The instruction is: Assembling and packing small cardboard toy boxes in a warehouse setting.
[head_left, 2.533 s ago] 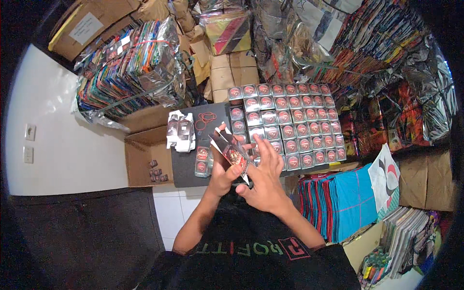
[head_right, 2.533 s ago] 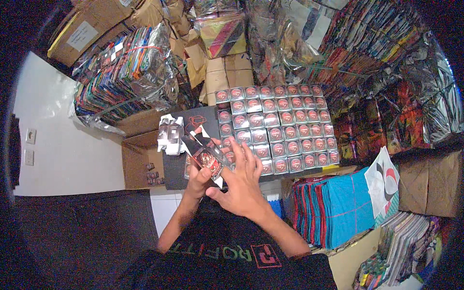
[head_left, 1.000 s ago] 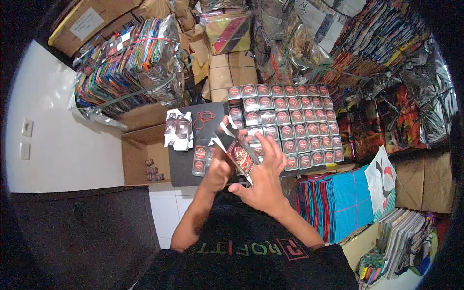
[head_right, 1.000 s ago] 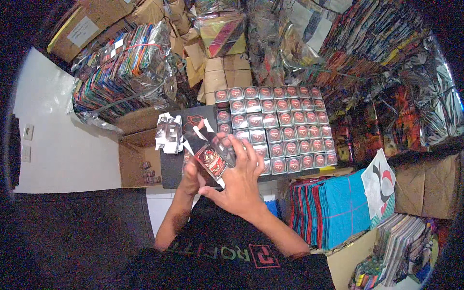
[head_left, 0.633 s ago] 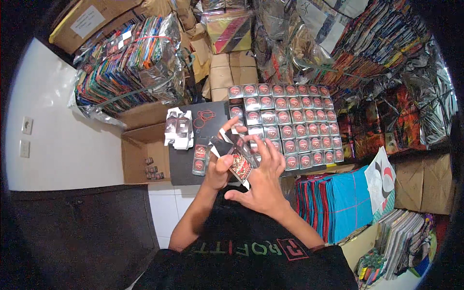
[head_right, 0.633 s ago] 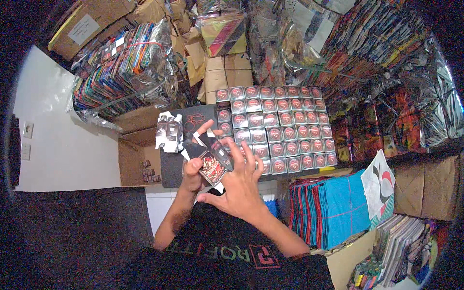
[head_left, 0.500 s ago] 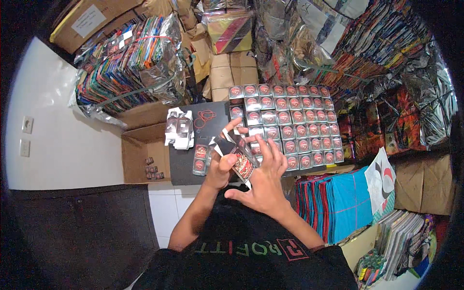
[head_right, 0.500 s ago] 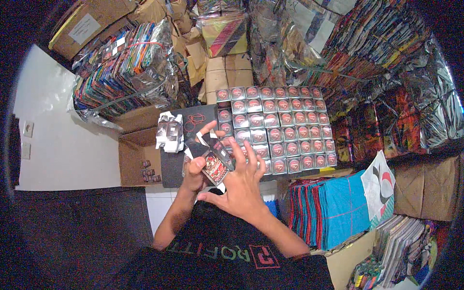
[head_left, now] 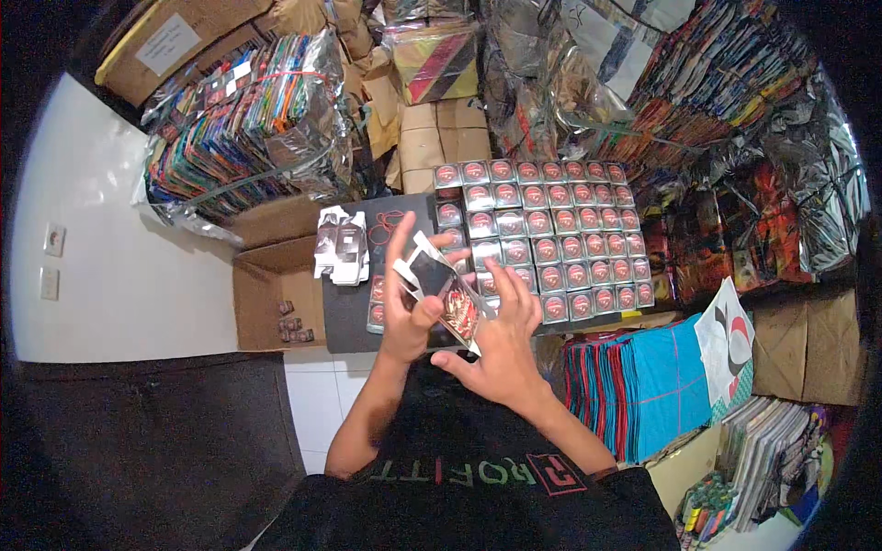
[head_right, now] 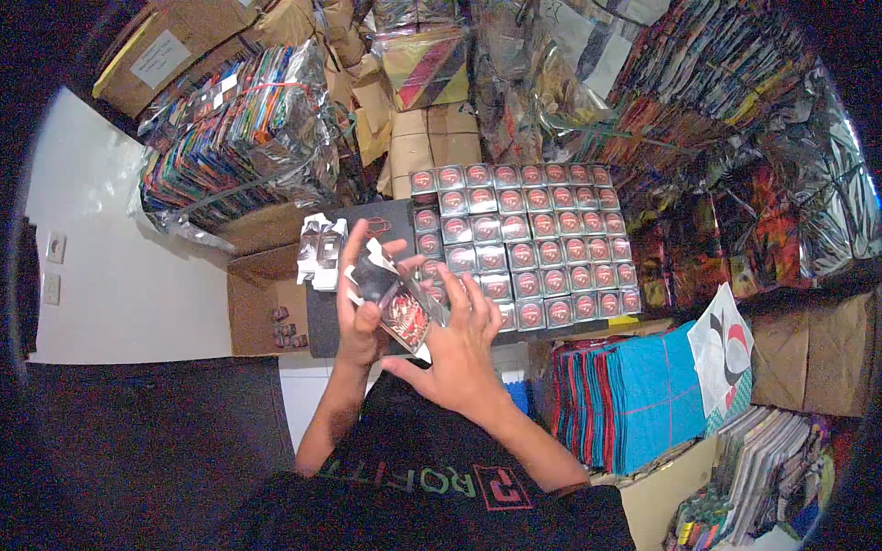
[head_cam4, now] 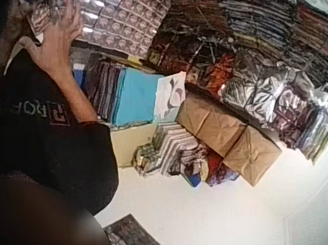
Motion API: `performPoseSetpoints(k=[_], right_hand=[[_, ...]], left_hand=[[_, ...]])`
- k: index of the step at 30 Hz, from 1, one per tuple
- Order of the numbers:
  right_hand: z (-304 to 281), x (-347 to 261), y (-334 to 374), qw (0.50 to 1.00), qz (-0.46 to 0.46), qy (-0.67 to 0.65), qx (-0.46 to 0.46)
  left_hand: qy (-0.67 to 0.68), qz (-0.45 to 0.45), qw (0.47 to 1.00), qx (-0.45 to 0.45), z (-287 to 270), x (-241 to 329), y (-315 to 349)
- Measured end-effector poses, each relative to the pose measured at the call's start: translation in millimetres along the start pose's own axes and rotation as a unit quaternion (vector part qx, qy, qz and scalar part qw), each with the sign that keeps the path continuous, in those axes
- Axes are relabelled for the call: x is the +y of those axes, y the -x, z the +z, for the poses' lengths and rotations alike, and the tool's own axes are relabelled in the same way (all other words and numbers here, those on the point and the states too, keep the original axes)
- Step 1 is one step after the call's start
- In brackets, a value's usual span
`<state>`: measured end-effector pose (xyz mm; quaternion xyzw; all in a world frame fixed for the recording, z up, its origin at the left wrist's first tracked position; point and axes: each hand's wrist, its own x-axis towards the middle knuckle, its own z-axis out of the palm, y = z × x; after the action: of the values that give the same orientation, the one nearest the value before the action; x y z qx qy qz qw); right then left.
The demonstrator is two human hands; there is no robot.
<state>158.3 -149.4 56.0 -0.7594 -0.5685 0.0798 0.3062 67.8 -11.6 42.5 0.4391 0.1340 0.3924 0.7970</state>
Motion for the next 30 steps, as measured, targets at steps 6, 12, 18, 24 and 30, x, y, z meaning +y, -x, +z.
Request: performPoseSetpoints(k=[6,12,18,24,30], right_hand=[[1,2,0,0.999,-0.003,-0.021,0.026],[15,24,1,0.902,0.044,-0.403,0.149],[17,35,-11,0.872,0.161,-0.461,0.029],[9,35,-13,0.846,0.212,-0.487,0.045],[7,35,-12,0.870,0.216,-0.443,0.018]], left_hand=[[-0.055,0.069,0.996,0.031,-11,3,-1],[-0.127,0.061,0.985,0.095,-19,19,-7],[-0.197,-0.010,0.980,0.025,-7,24,2],[-0.236,-0.210,0.949,0.000,-31,10,13],[-0.224,-0.150,0.961,0.068,-21,10,16]])
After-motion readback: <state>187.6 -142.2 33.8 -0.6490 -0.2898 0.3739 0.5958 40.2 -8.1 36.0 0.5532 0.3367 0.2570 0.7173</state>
